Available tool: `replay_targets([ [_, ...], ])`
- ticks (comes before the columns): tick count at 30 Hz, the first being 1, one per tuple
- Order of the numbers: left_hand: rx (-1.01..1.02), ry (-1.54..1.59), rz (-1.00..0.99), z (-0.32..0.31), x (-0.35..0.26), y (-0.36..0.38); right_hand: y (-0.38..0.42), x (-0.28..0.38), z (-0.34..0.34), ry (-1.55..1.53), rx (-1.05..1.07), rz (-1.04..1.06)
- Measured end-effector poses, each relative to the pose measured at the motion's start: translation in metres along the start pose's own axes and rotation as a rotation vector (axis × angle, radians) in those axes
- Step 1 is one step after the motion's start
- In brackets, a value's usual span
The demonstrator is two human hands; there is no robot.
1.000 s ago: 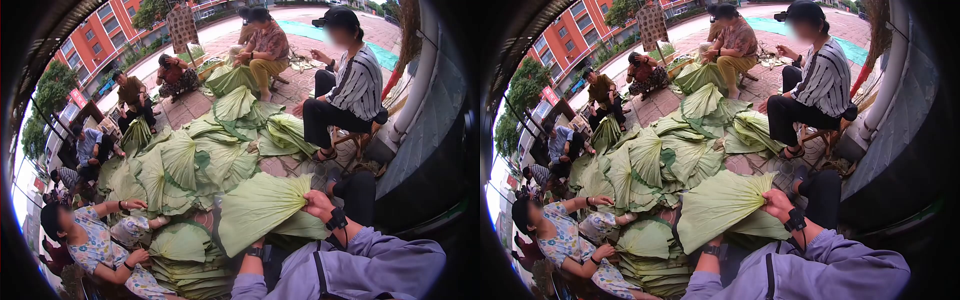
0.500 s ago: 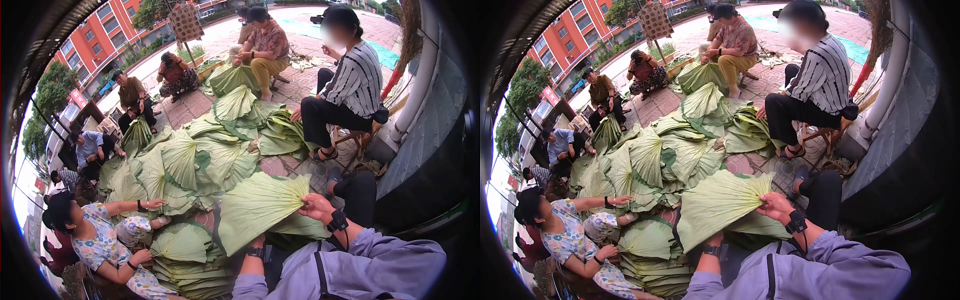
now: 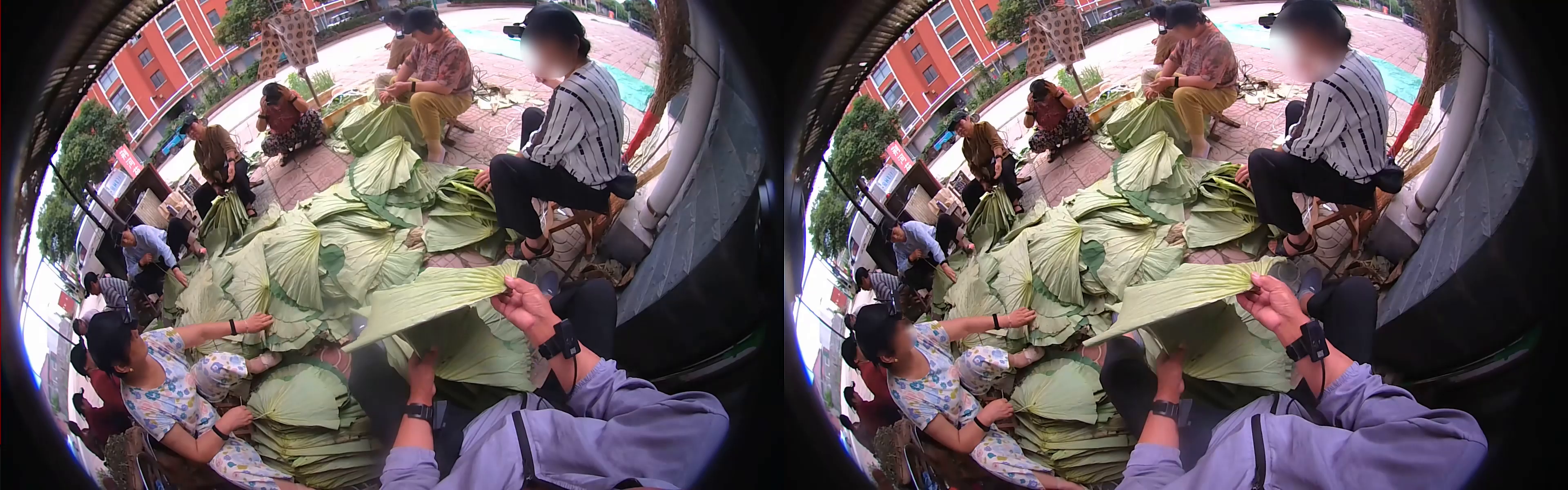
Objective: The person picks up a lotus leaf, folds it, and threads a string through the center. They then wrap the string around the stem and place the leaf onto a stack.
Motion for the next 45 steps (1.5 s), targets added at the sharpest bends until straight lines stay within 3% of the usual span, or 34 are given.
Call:
replay_targets([
  [7, -0.049, -0.013, 0.031, -0.004, -0.015, 0.003, -0.004, 0.026, -0.035, 0.107, 0.09, 0.146],
  [19, -0.119, 0.039, 0.11, 0.01, 0.003, -0.008, -0.036, 0.009, 0.044, 0.144, -0.152, 0.146],
  [25, -0.123, 0.047, 0.162, 0.013, 0.019, -0.017, -0.062, 0.003, 0.041, 0.123, -0.23, 0.102],
  [29, -0.111, 0.09, 0.191, 0.013, 0.022, -0.022, -0.092, 0.004, -0.023, 0.111, -0.172, 0.097],
  [41, -0.079, 0.126, 0.221, 0.0, 0.004, -0.018, -0.237, -0.019, -0.284, 0.032, 0.434, 0.157],
  [45, -0.099, 0.122, 0.251, 0.0, 0.01, -0.024, -0.3, -0.089, -0.298, 0.264, 0.221, -0.035],
])
Point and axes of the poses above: each hand's wrist, its own y-axis away from the middle knuckle, its own z-axis out of the back of the hand, x = y × z, the point moved 5 cm from there along -y, towards the middle knuckle, and after that the axes turned 3 degrees about z, right-handed, at the moved point
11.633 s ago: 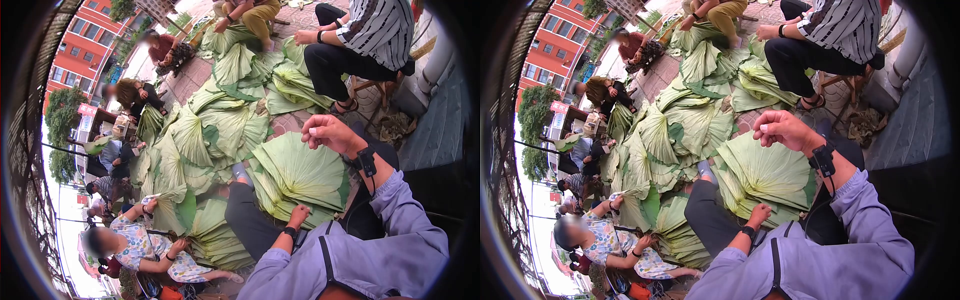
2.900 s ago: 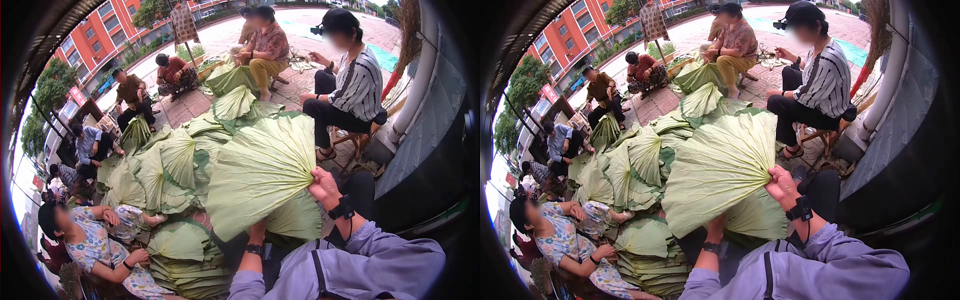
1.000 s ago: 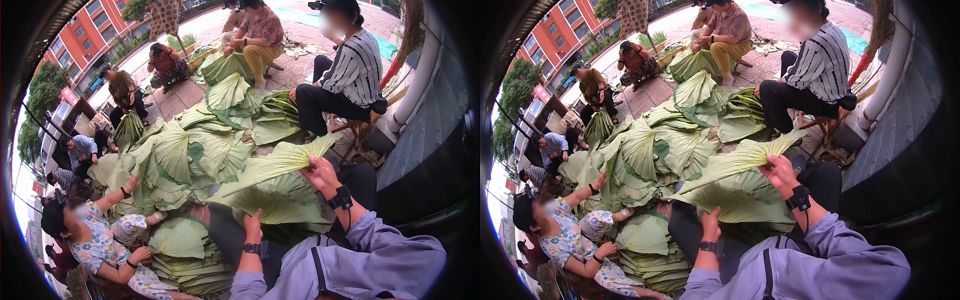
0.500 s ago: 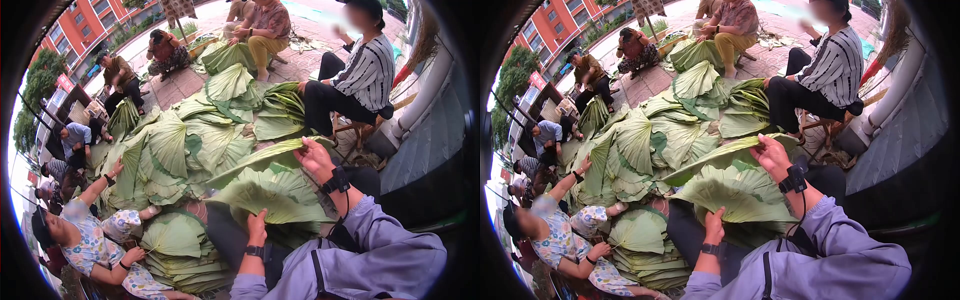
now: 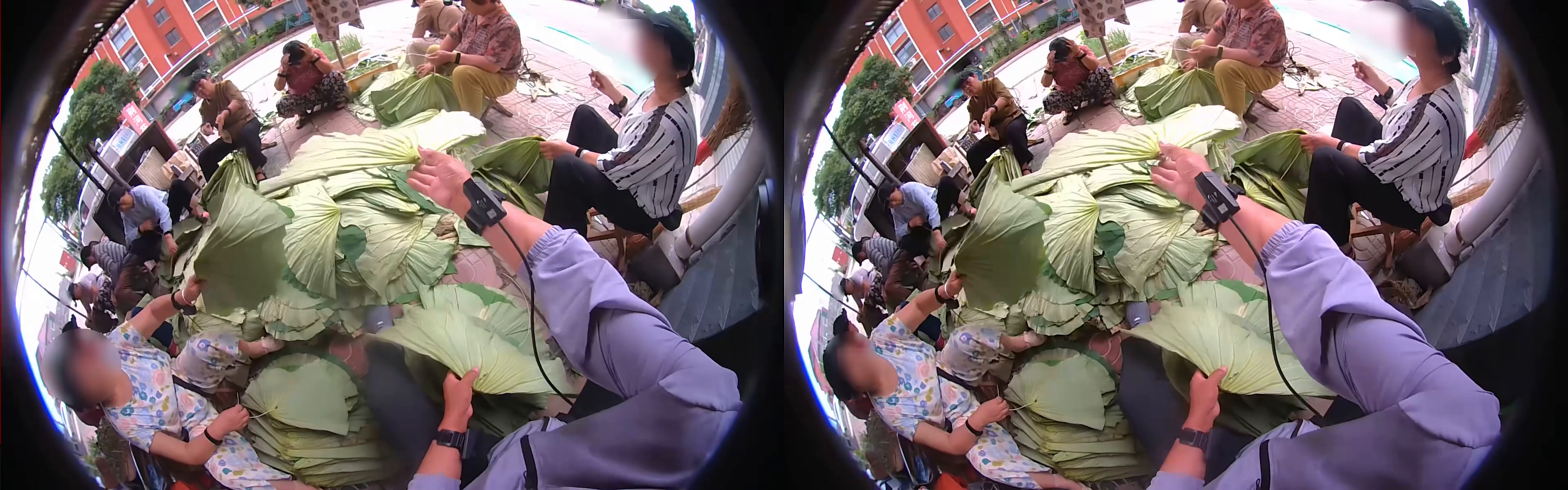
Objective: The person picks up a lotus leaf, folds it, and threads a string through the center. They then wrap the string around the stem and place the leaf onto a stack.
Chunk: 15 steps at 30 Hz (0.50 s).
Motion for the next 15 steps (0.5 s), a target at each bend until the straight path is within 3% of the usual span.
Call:
replay_targets([
  [6, 0.016, -0.017, -0.006, 0.005, 0.015, -0.012, 0.044, -0.073, 0.054, 0.249, 0.019, -0.175],
  [15, 0.066, 0.016, -0.066, -0.007, -0.001, -0.009, 0.192, -0.1, 0.165, 0.565, 0.088, -0.306],
])
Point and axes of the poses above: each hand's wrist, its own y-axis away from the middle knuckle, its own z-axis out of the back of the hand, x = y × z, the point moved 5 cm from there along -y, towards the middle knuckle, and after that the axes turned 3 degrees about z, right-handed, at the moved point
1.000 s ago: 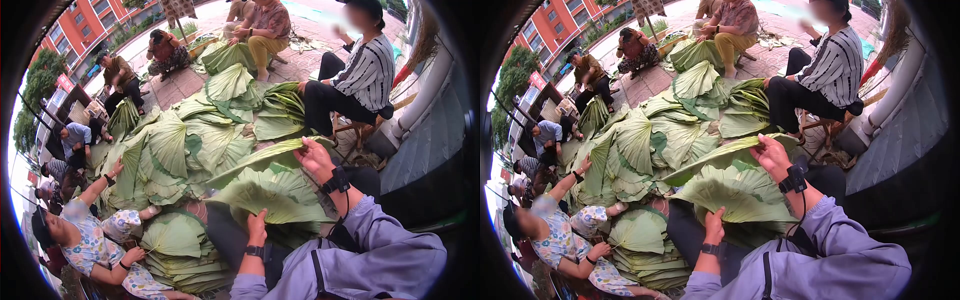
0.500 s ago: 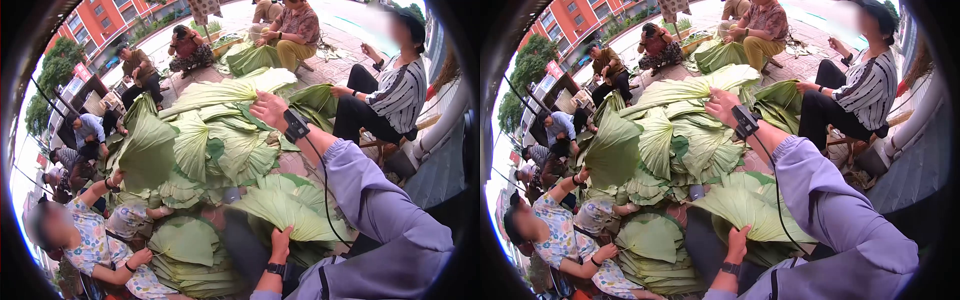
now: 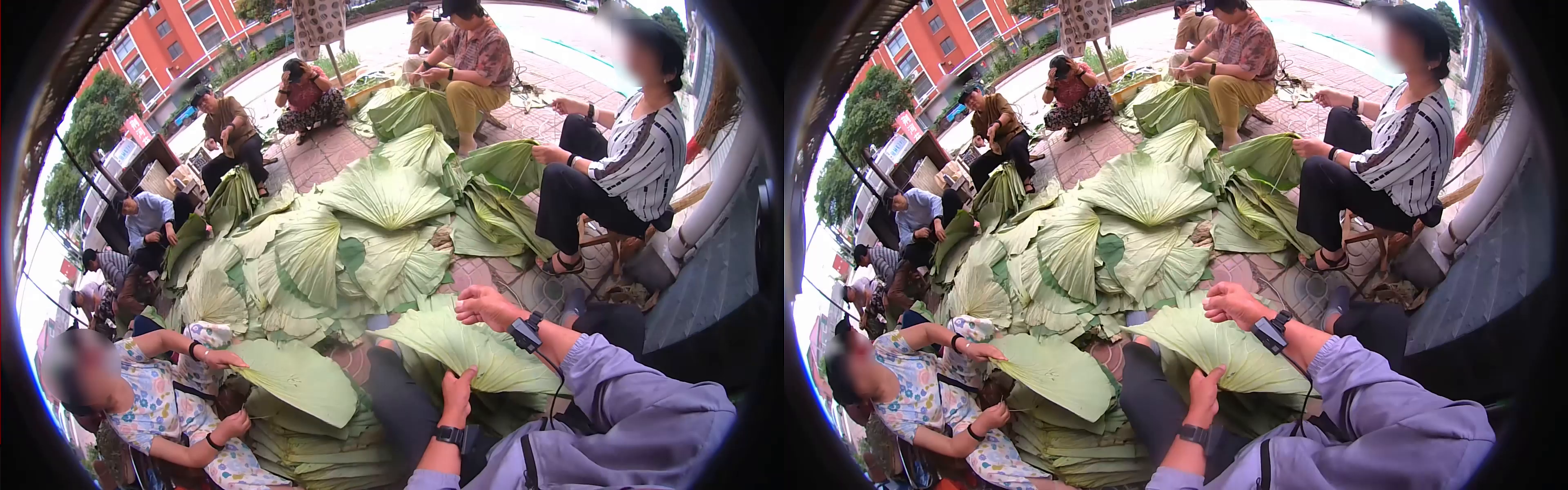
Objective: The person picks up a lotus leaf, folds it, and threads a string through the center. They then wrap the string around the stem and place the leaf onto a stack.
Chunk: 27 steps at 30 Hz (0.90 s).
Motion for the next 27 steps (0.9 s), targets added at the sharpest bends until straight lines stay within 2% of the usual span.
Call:
replay_targets([
  [3, 0.008, -0.042, -0.011, 0.004, 0.005, -0.004, 0.044, -0.028, 0.012, 0.166, 0.028, -0.039],
  [5, 0.008, -0.036, -0.015, 0.003, 0.007, -0.004, 0.069, -0.039, 0.013, 0.339, 0.151, -0.107],
  [8, 0.017, -0.016, 0.01, -0.001, 0.006, 0.002, 0.099, -0.051, 0.008, 0.725, 0.346, -0.071],
  [9, 0.025, -0.003, 0.033, -0.002, 0.004, 0.003, 0.104, -0.051, 0.002, 0.853, 0.433, 0.025],
  [11, 0.055, 0.008, 0.04, -0.004, 0.003, 0.008, 0.116, -0.05, -0.006, 1.054, 0.507, 0.011],
  [12, 0.074, 0.002, 0.047, -0.005, 0.003, 0.012, 0.12, -0.059, -0.005, 1.056, 0.504, 0.015],
  [14, 0.096, -0.005, 0.05, -0.005, 0.007, 0.012, 0.125, -0.075, -0.01, 1.093, 0.417, 0.156],
  [17, 0.187, 0.118, 0.087, -0.008, 0.013, 0.011, 0.135, -0.08, -0.017, 1.156, 0.366, 0.178],
  [19, 0.236, 0.124, 0.128, -0.014, 0.007, 0.02, 0.145, -0.075, -0.023, 1.144, 0.34, 0.16],
  [21, 0.28, 0.101, 0.164, -0.014, 0.007, 0.022, 0.154, -0.067, -0.024, 1.232, 0.217, 0.118],
  [22, 0.321, 0.08, 0.198, -0.014, 0.008, 0.023, 0.154, -0.069, -0.023, 1.233, 0.214, 0.119],
  [24, 0.375, 0.067, 0.215, -0.019, 0.003, 0.03, 0.152, -0.076, -0.011, 1.219, 0.041, 0.097],
  [27, 0.426, 0.033, 0.242, -0.022, 0.008, 0.034, 0.15, -0.088, 0.004, 1.219, -0.029, 0.091],
])
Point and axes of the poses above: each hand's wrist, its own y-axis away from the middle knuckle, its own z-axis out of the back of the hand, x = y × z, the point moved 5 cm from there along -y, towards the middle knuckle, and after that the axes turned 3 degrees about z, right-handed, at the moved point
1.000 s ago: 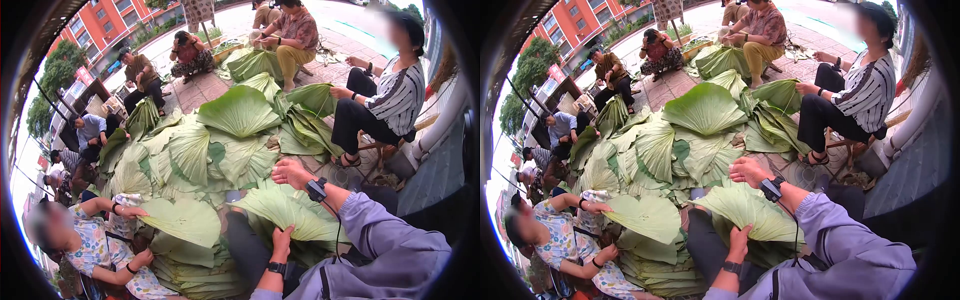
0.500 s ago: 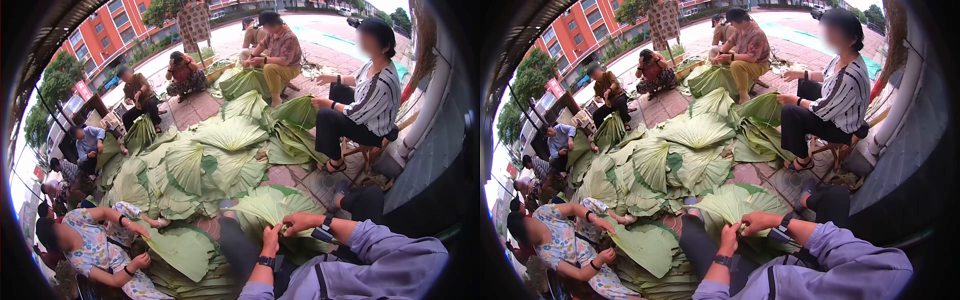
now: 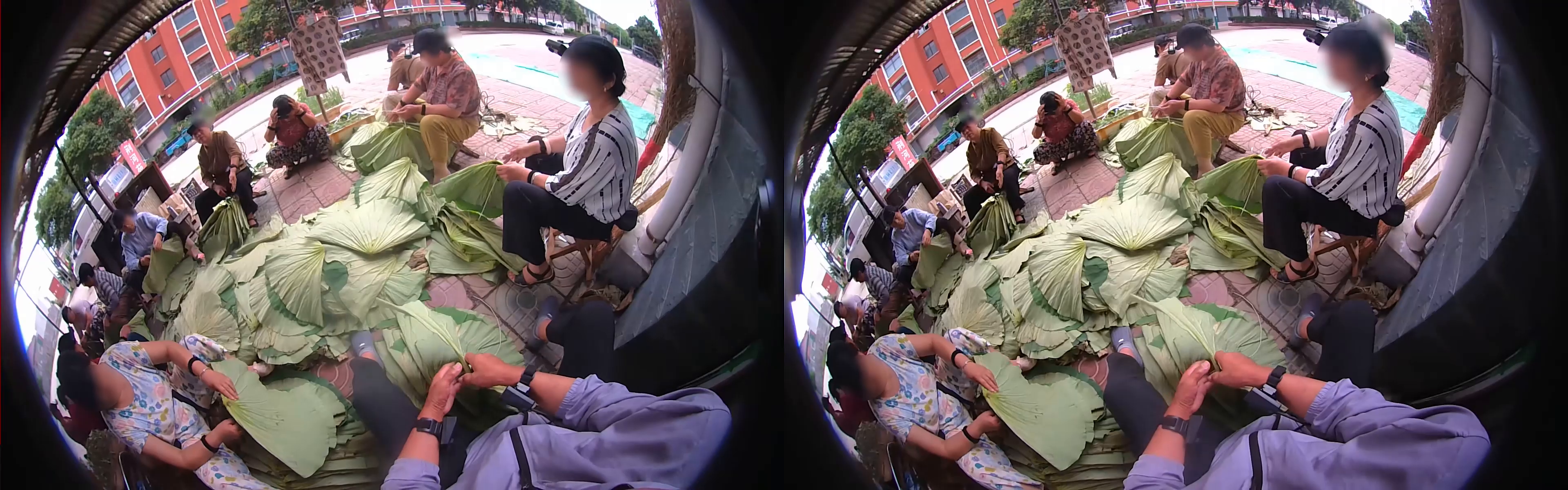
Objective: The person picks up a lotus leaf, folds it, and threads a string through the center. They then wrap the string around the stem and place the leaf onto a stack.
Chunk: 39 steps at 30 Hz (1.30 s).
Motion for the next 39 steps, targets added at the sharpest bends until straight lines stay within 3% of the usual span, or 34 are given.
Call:
replay_targets([
  [4, 0.034, -0.074, 0.015, -0.005, 0.006, -0.003, 0.004, -0.017, 0.002, -0.092, -0.049, -0.047],
  [8, 0.04, -0.085, 0.015, -0.008, 0.006, -0.004, 0.013, -0.037, 0.013, -0.404, -0.091, -0.195],
  [10, -0.026, -0.102, -0.016, -0.003, 0.003, -0.004, 0.01, -0.056, 0.01, -0.715, -0.102, -0.212],
  [14, -0.151, -0.159, -0.01, 0.012, 0.007, -0.011, 0.018, -0.057, 0.04, -1.035, -0.155, -0.324],
  [16, -0.162, -0.165, -0.008, 0.016, 0.009, -0.013, 0.02, -0.062, 0.057, -1.076, -0.162, -0.327],
  [24, -0.459, -0.163, -0.128, 0.039, 0.005, -0.011, 0.028, -0.078, 0.101, -1.654, -0.545, -0.186],
  [28, -0.442, -0.188, -0.085, 0.036, 0.005, -0.01, 0.028, -0.086, 0.11, -1.953, -0.577, -0.088],
  [30, -0.427, -0.214, -0.066, 0.033, 0.007, -0.011, 0.026, -0.087, 0.11, -2.123, -0.491, -0.108],
  [39, -0.205, -0.373, 0.176, 0.017, 0.02, -0.011, 0.022, -0.09, 0.099, -2.208, -0.508, -0.097],
])
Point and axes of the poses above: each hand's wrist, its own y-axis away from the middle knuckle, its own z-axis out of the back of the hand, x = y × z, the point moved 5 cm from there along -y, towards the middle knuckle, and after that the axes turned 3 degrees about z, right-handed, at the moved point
